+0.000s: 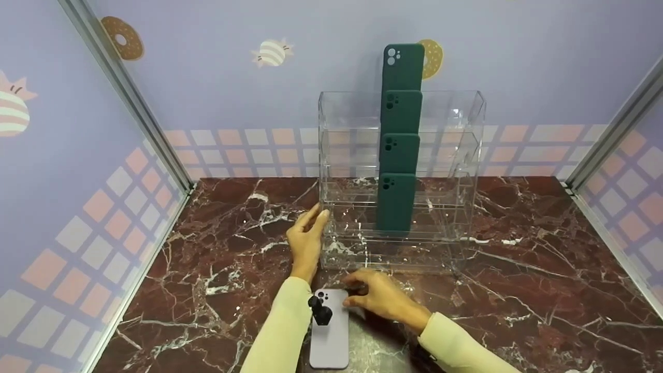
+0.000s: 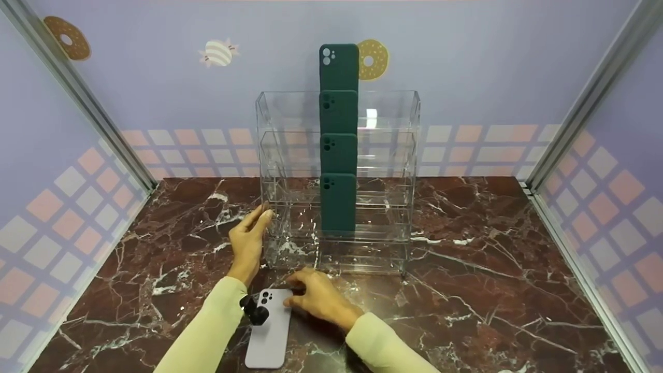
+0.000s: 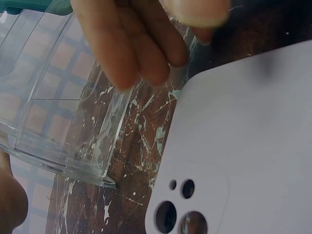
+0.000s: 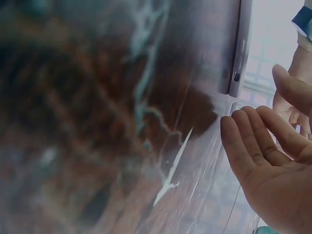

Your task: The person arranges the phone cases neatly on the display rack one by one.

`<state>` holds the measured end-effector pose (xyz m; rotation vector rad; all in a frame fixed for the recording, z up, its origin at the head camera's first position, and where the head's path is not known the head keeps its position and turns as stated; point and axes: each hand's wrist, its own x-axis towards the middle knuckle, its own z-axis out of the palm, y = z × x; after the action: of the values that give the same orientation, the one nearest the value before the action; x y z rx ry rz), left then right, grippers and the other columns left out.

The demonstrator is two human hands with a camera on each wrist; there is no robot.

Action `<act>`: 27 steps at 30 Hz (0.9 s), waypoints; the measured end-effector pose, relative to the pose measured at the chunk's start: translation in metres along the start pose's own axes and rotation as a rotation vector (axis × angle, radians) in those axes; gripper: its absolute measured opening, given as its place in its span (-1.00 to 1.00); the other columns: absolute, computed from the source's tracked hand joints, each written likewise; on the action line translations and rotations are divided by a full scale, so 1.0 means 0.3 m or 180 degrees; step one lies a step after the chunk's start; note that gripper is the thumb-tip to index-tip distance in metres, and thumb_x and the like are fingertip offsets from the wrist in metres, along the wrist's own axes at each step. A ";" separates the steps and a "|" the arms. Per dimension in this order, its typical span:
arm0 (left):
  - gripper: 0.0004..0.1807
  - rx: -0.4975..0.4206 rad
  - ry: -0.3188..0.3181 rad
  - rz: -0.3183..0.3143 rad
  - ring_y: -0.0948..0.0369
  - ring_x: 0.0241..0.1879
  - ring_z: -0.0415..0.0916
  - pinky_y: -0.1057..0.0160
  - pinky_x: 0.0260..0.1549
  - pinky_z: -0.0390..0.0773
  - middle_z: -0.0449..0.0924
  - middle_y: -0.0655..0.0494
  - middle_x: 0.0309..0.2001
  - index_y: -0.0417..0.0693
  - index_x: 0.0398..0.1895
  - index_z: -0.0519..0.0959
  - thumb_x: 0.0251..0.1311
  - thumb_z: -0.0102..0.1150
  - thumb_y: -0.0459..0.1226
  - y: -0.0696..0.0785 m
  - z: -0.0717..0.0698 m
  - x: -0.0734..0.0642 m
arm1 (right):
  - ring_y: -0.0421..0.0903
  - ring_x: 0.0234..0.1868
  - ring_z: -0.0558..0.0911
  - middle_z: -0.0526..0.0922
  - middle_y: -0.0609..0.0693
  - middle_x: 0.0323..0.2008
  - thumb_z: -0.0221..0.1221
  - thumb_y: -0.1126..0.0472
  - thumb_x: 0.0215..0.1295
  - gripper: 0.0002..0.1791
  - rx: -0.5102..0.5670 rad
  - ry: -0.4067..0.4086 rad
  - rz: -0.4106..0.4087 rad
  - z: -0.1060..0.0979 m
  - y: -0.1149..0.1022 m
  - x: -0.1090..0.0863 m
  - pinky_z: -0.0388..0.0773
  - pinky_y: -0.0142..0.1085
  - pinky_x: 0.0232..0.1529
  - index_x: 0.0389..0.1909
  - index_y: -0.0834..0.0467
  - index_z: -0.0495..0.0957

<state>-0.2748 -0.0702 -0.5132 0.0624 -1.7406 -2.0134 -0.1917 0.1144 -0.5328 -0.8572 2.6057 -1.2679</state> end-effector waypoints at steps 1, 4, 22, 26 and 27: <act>-0.62 0.0005 0.0010 0.0012 0.25 -0.21 0.64 0.40 -0.27 0.56 0.74 0.00 -0.10 -0.30 0.17 0.73 0.32 0.45 -0.36 0.001 0.001 0.000 | 0.01 -0.05 0.71 0.73 0.05 -0.05 0.54 0.13 0.20 -0.52 -0.0011 -0.0024 -0.0001 0.003 0.001 0.002 0.67 -0.08 0.07 0.09 0.25 0.71; -0.61 0.0011 0.0037 0.0044 0.27 -0.23 0.64 0.41 -0.27 0.56 0.74 -0.09 -0.08 -0.36 0.17 0.70 0.31 0.44 -0.39 -0.002 0.003 0.001 | 0.00 -0.08 0.70 0.71 0.04 -0.09 0.55 0.13 0.18 -0.52 -0.0012 -0.0096 0.0010 0.009 0.001 0.009 0.68 -0.14 0.04 0.06 0.27 0.71; -0.65 0.0007 0.0039 0.0028 0.27 -0.27 0.59 0.42 -0.35 0.50 0.75 0.00 -0.11 -0.27 0.13 0.75 0.30 0.47 -0.38 0.002 0.004 0.003 | -0.14 -0.18 0.48 0.49 -0.08 -0.22 0.63 0.12 0.04 -0.45 -0.0466 -0.0137 -0.0164 0.038 -0.012 0.024 0.59 -0.19 -0.07 0.03 0.29 0.73; -0.64 0.0000 0.0064 0.0052 0.30 -0.31 0.57 0.43 -0.38 0.48 0.74 -0.02 -0.13 -0.34 0.13 0.73 0.29 0.46 -0.41 0.002 0.009 0.005 | -0.11 -0.15 0.48 0.48 -0.06 -0.19 0.62 0.14 0.06 -0.44 -0.0491 -0.0142 -0.0141 0.040 -0.019 0.022 0.60 -0.15 -0.03 0.05 0.31 0.72; -0.64 -0.0002 0.0065 0.0052 0.30 -0.32 0.57 0.43 -0.39 0.48 0.74 -0.02 -0.13 -0.35 0.13 0.73 0.29 0.45 -0.42 0.001 0.009 0.005 | -0.10 -0.15 0.48 0.48 -0.05 -0.19 0.62 0.14 0.05 -0.44 -0.0506 -0.0132 -0.0137 0.041 -0.021 0.022 0.60 -0.14 -0.02 0.05 0.32 0.72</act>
<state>-0.2768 -0.0684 -0.5120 0.0682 -1.7222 -1.9949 -0.1902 0.0995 -0.5351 -0.9587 2.6975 -1.0515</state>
